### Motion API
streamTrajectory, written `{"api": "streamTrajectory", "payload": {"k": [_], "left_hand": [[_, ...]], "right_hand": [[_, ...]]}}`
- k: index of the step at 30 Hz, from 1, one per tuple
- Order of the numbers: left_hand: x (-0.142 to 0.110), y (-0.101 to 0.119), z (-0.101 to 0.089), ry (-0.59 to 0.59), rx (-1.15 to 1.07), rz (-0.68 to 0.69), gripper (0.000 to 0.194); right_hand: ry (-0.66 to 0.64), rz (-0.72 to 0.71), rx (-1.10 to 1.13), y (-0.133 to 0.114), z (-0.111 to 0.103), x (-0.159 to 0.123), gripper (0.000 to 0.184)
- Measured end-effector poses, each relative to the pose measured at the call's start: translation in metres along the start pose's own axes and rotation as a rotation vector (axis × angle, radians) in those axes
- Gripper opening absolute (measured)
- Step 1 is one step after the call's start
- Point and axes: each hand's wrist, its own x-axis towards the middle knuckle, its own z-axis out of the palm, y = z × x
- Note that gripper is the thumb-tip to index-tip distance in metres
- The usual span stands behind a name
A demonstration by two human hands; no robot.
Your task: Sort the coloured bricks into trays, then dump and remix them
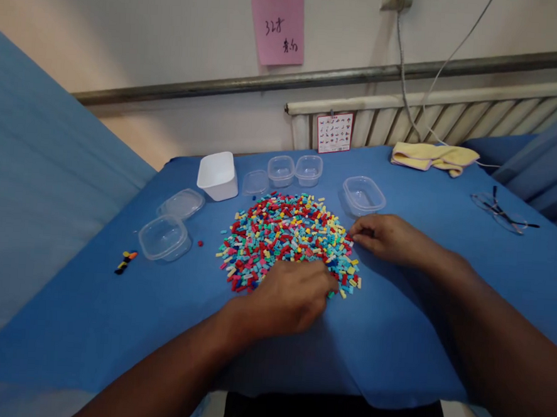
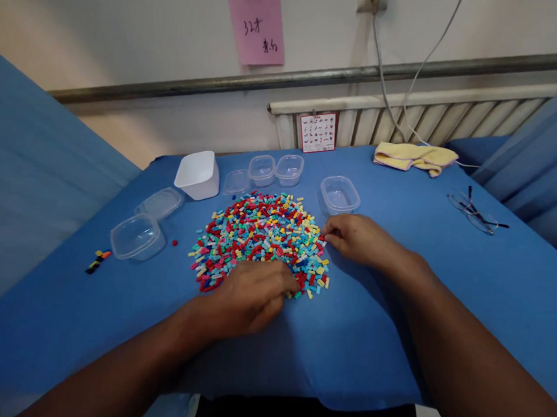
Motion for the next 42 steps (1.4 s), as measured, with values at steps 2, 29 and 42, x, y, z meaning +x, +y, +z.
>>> {"api": "streamTrajectory", "payload": {"k": [2,29,42], "left_hand": [[0.002,0.012,0.006,-0.148,0.033,0.123,0.016],[-0.010,0.021,0.035,-0.236,-0.081,0.341,0.008],[-0.009,0.021,0.035,-0.240,-0.076,0.337,0.009]], "right_hand": [[-0.006,-0.025,-0.057,0.002,0.007,0.003,0.021],[-0.027,0.049,-0.036,-0.015,0.012,-0.005,0.023],[-0.049,0.067,0.042,-0.021,0.013,-0.005,0.016]]}}
